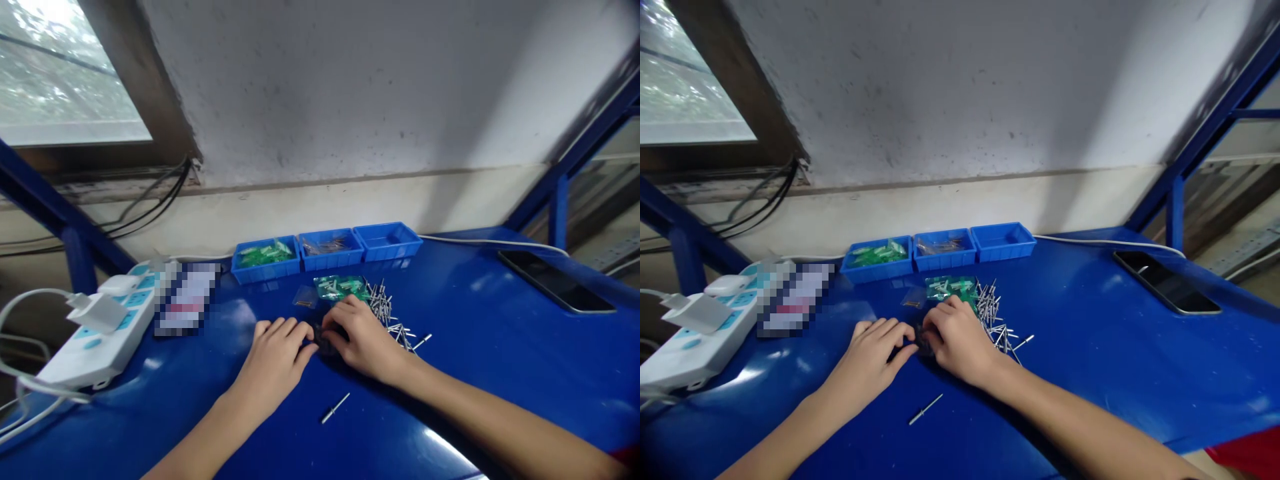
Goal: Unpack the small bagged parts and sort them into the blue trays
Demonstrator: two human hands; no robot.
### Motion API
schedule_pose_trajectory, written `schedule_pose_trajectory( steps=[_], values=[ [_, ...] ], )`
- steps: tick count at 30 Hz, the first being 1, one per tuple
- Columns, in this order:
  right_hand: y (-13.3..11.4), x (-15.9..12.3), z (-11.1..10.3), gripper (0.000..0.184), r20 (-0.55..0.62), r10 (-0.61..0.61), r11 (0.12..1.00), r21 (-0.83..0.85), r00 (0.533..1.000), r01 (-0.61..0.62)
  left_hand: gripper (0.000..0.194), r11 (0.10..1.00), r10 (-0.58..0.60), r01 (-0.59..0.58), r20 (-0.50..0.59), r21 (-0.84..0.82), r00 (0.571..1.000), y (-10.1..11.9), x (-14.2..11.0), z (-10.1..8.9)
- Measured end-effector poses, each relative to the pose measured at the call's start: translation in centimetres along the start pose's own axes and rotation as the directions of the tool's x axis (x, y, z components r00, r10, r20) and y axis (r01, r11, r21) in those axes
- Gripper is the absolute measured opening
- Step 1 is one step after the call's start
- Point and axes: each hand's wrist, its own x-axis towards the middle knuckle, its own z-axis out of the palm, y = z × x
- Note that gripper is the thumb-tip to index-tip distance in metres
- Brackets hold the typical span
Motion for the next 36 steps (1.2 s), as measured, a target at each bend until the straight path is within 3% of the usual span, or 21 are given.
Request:
schedule_pose_trajectory(
  steps=[2, 4, 7, 9, 11, 14, 16, 18, 19, 22, 25, 27, 28, 29, 31, 33, 34, 35, 36],
  values=[
    [-0.5, 0.1, -0.3, 0.009, -0.115, 0.040, 0.992, 0.126, 0.993, -0.026, 0.011, 0.987, -0.010, 0.013, 0.021, -0.161, 1.000, 0.2, 0.0, -0.3],
    [-1.0, 0.0, -0.7, 0.011, -0.240, 0.028, 0.980, 0.197, 0.970, 0.021, 0.019, 0.909, -0.053, 0.071, 0.055, -0.411, 0.997, 0.6, -0.1, -0.6],
    [-1.6, -0.3, -1.2, 0.015, -0.322, -0.103, 0.964, 0.200, 0.941, 0.174, 0.042, 0.582, -0.214, 0.249, 0.150, -0.774, 0.965, 1.0, -0.1, -0.7],
    [-1.7, -0.7, -1.3, 0.019, -0.300, -0.212, 0.949, 0.164, 0.930, 0.269, 0.043, 0.366, -0.289, 0.316, 0.216, -0.875, 0.932, 1.1, 0.0, -0.6],
    [-1.9, -0.9, -1.2, 0.023, -0.260, -0.269, 0.944, 0.118, 0.927, 0.307, 0.032, 0.277, -0.323, 0.321, 0.227, -0.906, 0.919, 0.9, 0.1, -0.5],
    [-2.1, -0.9, -1.3, 0.022, -0.218, -0.174, 0.974, 0.105, 0.960, 0.200, 0.019, 0.344, -0.393, 0.239, 0.092, -0.908, 0.915, 0.4, 0.1, -0.4],
    [-2.4, -0.7, -1.6, 0.020, -0.183, -0.042, 0.978, 0.192, 0.982, 0.078, 0.012, 0.520, -0.373, 0.138, -0.079, -0.843, 0.924, 0.1, 0.1, -0.5],
    [-2.7, -0.5, -1.7, 0.015, -0.100, 0.071, 0.940, 0.340, 0.992, -0.033, 0.002, 0.739, -0.226, -0.001, -0.249, -0.674, 0.942, 0.0, -0.1, -0.6],
    [-2.7, -0.4, -1.6, 0.015, -0.051, 0.117, 0.909, 0.408, 0.992, -0.086, 0.006, 0.820, -0.124, -0.080, -0.312, -0.567, 0.942, 0.1, -0.2, -0.6],
    [-2.2, 0.0, -0.8, 0.018, 0.054, 0.241, 0.829, 0.508, 0.969, -0.234, 0.017, 0.916, 0.094, -0.230, -0.383, -0.327, 0.919, 0.4, -0.4, -0.6],
    [-0.9, 0.8, -0.5, 0.016, -0.027, 0.334, 0.814, 0.512, 0.942, -0.274, 0.024, 0.940, 0.047, -0.166, -0.368, -0.299, 0.929, 0.5, -0.4, -0.3],
    [-0.1, 1.4, -1.8, 0.015, -0.250, 0.338, 0.867, 0.458, 0.907, -0.196, 0.031, 0.943, -0.051, -0.074, -0.363, -0.323, 0.931, 0.2, -0.4, 0.0],
    [0.2, 1.6, -2.9, 0.013, -0.404, 0.307, 0.908, 0.394, 0.862, -0.139, 0.033, 0.942, -0.088, -0.037, -0.352, -0.333, 0.932, 0.0, -0.3, 0.1],
    [0.4, 1.8, -4.3, 0.011, -0.572, 0.237, 0.952, 0.298, 0.785, -0.071, 0.033, 0.939, -0.112, -0.009, -0.332, -0.343, 0.937, -0.3, -0.2, 0.1],
    [0.7, 1.8, -7.4, 0.006, -0.834, 0.030, 0.999, 0.049, 0.551, 0.020, 0.033, 0.934, -0.128, 0.026, -0.267, -0.355, 0.955, -0.8, 0.2, 0.2],
    [1.0, 1.7, -10.1, 0.013, -0.934, -0.211, 0.977, -0.210, 0.287, 0.034, 0.033, 0.933, -0.106, 0.028, -0.198, -0.359, 0.974, -1.2, 0.7, 0.3],
    [1.3, 1.7, -11.1, 0.016, -0.931, -0.320, 0.946, -0.323, 0.178, 0.010, 0.033, 0.935, -0.085, 0.018, -0.177, -0.354, 0.981, -1.4, 1.1, 0.3],
    [1.6, 1.8, -11.7, 0.018, -0.908, -0.402, 0.913, -0.408, 0.114, -0.029, 0.034, 0.940, -0.064, 0.004, -0.163, -0.342, 0.985, -1.5, 1.5, 0.3],
    [2.0, 2.0, -11.9, 0.018, -0.883, -0.457, 0.882, -0.465, 0.108, -0.070, 0.035, 0.945, -0.047, -0.007, -0.156, -0.328, 0.987, -1.6, 1.9, 0.4]
  ],
)
